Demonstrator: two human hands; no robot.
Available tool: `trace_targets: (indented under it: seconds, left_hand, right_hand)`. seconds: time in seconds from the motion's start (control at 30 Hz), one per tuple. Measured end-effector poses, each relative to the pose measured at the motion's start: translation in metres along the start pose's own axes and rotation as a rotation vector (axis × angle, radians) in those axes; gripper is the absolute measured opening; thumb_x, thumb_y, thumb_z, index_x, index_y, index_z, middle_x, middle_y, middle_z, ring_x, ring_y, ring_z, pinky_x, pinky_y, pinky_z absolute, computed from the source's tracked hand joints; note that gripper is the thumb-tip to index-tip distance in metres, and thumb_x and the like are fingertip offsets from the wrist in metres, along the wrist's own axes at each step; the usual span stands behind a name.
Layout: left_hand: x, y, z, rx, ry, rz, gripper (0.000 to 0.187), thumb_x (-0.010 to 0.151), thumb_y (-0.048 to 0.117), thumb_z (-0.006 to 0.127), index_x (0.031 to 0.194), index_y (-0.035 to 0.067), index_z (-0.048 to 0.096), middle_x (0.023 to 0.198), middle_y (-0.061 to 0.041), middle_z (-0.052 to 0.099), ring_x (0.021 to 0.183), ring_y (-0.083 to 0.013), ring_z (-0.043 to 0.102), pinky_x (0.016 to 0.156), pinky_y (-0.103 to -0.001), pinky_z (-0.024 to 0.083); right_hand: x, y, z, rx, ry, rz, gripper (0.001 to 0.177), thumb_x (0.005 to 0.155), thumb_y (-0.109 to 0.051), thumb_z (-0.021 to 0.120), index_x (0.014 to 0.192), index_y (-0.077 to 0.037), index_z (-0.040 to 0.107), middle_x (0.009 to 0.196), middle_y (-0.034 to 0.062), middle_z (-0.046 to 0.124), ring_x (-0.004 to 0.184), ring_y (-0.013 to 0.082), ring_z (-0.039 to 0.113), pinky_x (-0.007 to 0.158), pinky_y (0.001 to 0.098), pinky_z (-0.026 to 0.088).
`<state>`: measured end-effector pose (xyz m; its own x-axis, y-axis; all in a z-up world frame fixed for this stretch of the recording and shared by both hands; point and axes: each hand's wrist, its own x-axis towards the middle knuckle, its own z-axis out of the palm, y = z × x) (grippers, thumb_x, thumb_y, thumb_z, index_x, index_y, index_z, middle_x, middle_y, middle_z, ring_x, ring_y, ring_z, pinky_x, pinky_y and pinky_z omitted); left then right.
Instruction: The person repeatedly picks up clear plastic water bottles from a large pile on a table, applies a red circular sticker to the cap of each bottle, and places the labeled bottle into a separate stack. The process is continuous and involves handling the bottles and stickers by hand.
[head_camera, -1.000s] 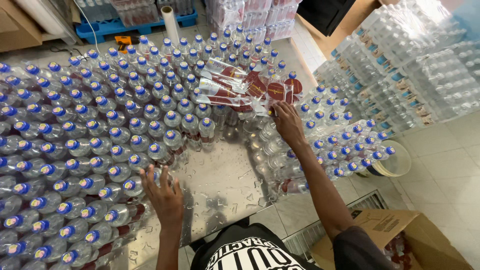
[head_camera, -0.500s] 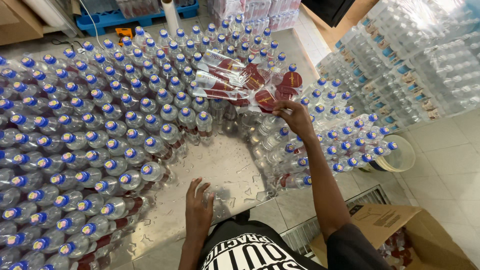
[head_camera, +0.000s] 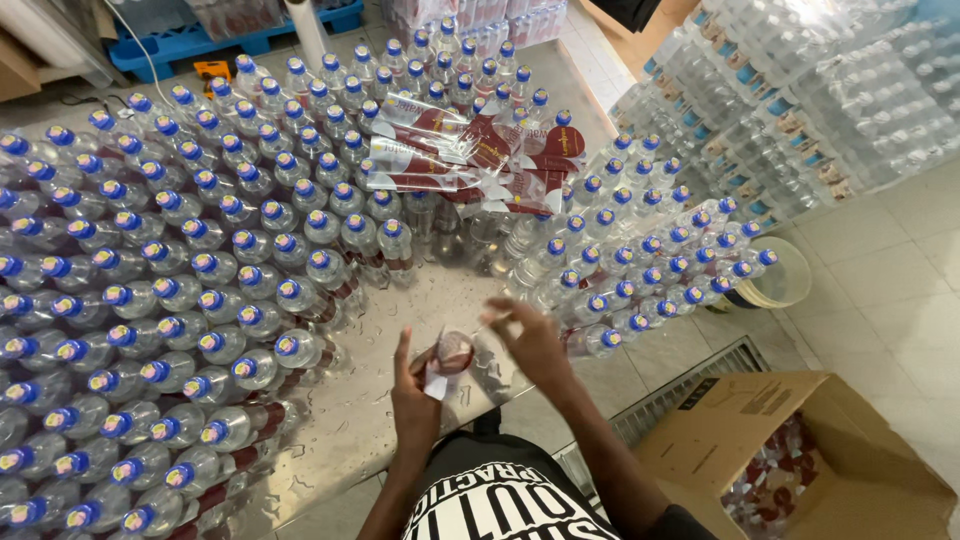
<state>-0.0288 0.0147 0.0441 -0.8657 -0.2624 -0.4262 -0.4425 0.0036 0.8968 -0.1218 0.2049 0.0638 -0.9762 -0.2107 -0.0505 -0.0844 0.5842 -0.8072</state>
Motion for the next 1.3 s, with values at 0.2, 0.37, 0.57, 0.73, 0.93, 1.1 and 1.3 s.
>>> trace_targets:
  seconds: [0.2, 0.37, 0.57, 0.73, 0.93, 1.1, 1.3]
  left_hand:
    - [0.015, -0.041, -0.032, -0.490, 0.183, -0.100, 0.048, 0.094, 0.016, 0.078, 0.140, 0.008, 0.068, 0.119, -0.017, 0.078, 0.108, -0.0273, 0.076, 0.090, -0.038, 0.064]
    - [0.021, -0.067, -0.046, -0.557, 0.236, -0.049, 0.027, 0.089, 0.006, 0.087, 0.114, 0.002, 0.079, 0.076, -0.006, 0.072, 0.056, -0.0127, 0.056, 0.051, -0.027, 0.046]
    - [0.013, -0.066, -0.053, -0.460, 0.198, -0.026, 0.054, 0.080, 0.018, 0.102, 0.127, 0.004, 0.078, 0.100, -0.011, 0.080, 0.087, -0.0138, 0.068, 0.077, -0.034, 0.059]
    - [0.017, -0.061, -0.055, -0.517, 0.185, 0.082, 0.037, 0.083, 0.013, 0.100, 0.107, 0.004, 0.074, 0.082, -0.002, 0.069, 0.074, -0.0098, 0.062, 0.071, -0.032, 0.057]
    - [0.015, -0.037, -0.059, -0.512, 0.194, 0.220, 0.046, 0.070, 0.006, 0.106, 0.102, 0.003, 0.072, 0.078, -0.008, 0.075, 0.072, -0.0127, 0.069, 0.072, -0.032, 0.059]
    - [0.012, -0.027, -0.047, -0.415, 0.149, 0.181, 0.068, 0.066, 0.015, 0.110, 0.120, 0.002, 0.071, 0.097, -0.010, 0.073, 0.090, -0.0186, 0.068, 0.091, -0.036, 0.060]
    - [0.008, -0.008, -0.035, -0.246, 0.047, 0.363, 0.073, 0.075, 0.009, 0.101, 0.140, 0.007, 0.066, 0.115, -0.013, 0.065, 0.108, -0.0268, 0.068, 0.097, -0.036, 0.062]
  right_hand:
    - [0.052, 0.095, -0.055, -0.823, 0.096, 0.280, 0.050, 0.105, -0.050, 0.065, 0.141, -0.015, 0.064, 0.141, 0.0169, 0.063, 0.135, 0.0364, 0.048, 0.112, 0.0525, 0.032]
    - [0.045, 0.109, -0.037, -0.623, 0.052, 0.113, 0.033, 0.111, -0.034, 0.065, 0.114, -0.001, 0.061, 0.109, 0.0253, 0.072, 0.114, 0.0435, 0.055, 0.090, 0.0547, 0.042]
    - [0.003, 0.080, 0.037, -0.631, 0.082, -0.126, 0.034, 0.107, -0.046, 0.069, 0.118, -0.015, 0.065, 0.098, 0.0156, 0.077, 0.103, 0.0339, 0.068, 0.102, 0.0529, 0.036]
    - [-0.022, 0.037, 0.104, -0.533, -0.018, -0.383, 0.040, 0.100, -0.057, 0.071, 0.120, -0.024, 0.063, 0.091, 0.0024, 0.071, 0.095, 0.0233, 0.065, 0.102, 0.0478, 0.039]
    - [-0.033, -0.019, 0.081, -0.533, -0.209, -0.344, 0.051, 0.096, -0.043, 0.078, 0.138, -0.020, 0.059, 0.116, 0.0063, 0.066, 0.115, 0.0284, 0.060, 0.111, 0.0527, 0.035]
    - [-0.049, -0.074, 0.025, -0.004, -0.224, -0.333, 0.035, 0.107, -0.016, 0.062, 0.142, -0.017, 0.067, 0.126, 0.0063, 0.073, 0.122, 0.0293, 0.069, 0.108, 0.0489, 0.043]
    - [-0.040, -0.070, 0.033, 0.317, -0.142, -0.319, 0.046, 0.095, -0.021, 0.082, 0.140, -0.011, 0.074, 0.122, 0.0105, 0.079, 0.121, 0.0281, 0.075, 0.112, 0.0482, 0.050]
